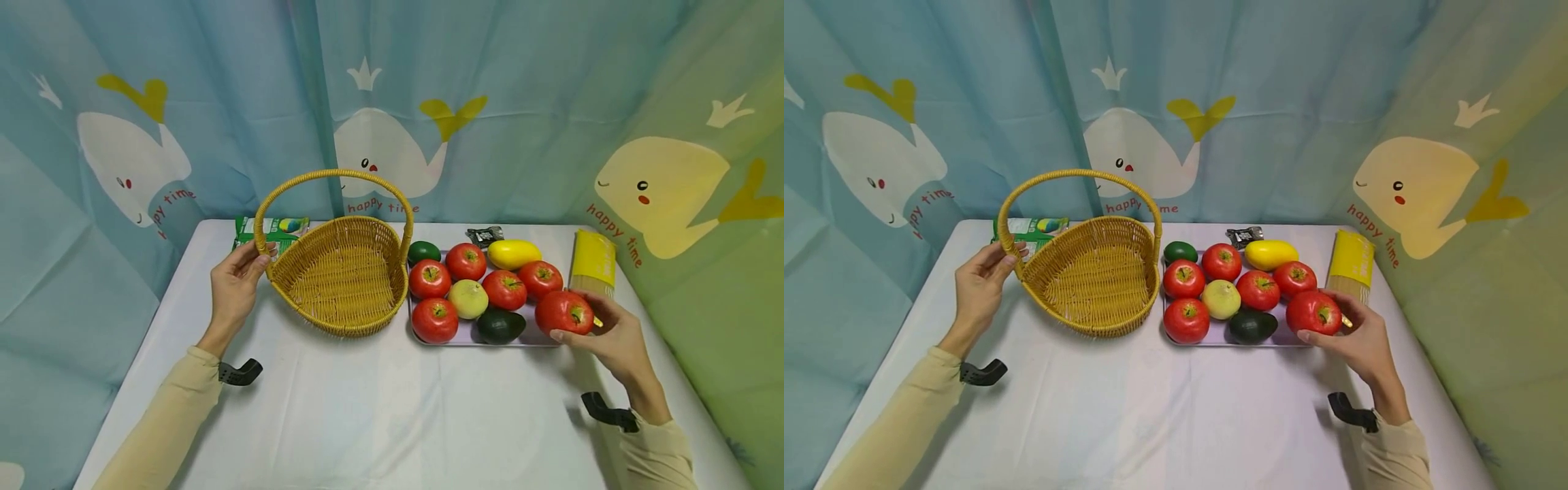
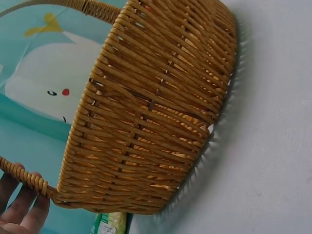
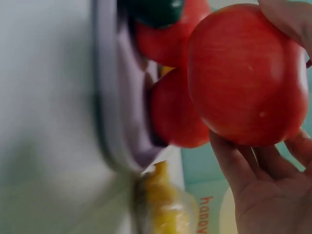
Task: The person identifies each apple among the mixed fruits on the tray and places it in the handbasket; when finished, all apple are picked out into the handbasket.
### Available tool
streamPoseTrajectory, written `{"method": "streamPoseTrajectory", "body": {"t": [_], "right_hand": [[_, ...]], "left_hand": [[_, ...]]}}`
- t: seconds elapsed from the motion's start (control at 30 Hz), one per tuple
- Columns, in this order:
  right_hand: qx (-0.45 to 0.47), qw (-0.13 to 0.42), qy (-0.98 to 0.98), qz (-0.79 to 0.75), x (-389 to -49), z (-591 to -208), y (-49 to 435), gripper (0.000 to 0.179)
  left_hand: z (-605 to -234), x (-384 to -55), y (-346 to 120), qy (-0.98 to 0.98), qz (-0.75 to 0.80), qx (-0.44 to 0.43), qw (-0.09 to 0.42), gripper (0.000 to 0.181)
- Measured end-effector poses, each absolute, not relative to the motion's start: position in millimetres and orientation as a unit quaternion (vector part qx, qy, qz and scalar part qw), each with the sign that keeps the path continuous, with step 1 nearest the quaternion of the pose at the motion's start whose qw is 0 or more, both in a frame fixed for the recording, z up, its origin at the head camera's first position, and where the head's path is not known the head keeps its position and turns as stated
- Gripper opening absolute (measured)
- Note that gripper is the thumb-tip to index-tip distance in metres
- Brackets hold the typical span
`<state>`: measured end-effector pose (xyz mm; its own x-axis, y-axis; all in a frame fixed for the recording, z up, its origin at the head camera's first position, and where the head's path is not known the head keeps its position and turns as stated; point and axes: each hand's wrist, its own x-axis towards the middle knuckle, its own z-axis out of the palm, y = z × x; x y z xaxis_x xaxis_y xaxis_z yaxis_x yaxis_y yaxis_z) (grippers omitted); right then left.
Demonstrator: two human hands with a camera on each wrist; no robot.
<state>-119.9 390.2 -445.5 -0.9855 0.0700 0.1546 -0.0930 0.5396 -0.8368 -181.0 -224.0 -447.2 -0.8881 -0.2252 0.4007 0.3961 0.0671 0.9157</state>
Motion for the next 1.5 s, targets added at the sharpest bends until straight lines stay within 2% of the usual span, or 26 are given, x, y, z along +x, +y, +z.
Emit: {"method": "streamPoseTrajectory", "body": {"t": [0.4,0.6,0.77,1.17,1.5], "right_hand": [[0.102,0.096,-0.776,0.615,-138,-414,343,0.083],[0.114,0.082,-0.785,0.603,-150,-402,318,0.08],[0.1,0.064,-0.799,0.589,-158,-396,297,0.077],[0.166,0.003,-0.807,0.567,-177,-390,242,0.075],[0.218,-0.042,-0.782,0.582,-193,-385,198,0.081]], "left_hand": [[-454,-185,-217,-0.692,-0.669,-0.058,0.266,0.036],[-455,-187,-216,-0.701,-0.658,-0.062,0.269,0.034],[-456,-188,-214,-0.696,-0.662,-0.054,0.272,0.033],[-458,-185,-207,-0.693,-0.659,-0.039,0.289,0.033],[-461,-185,-206,-0.698,-0.65,-0.045,0.299,0.034]]}}
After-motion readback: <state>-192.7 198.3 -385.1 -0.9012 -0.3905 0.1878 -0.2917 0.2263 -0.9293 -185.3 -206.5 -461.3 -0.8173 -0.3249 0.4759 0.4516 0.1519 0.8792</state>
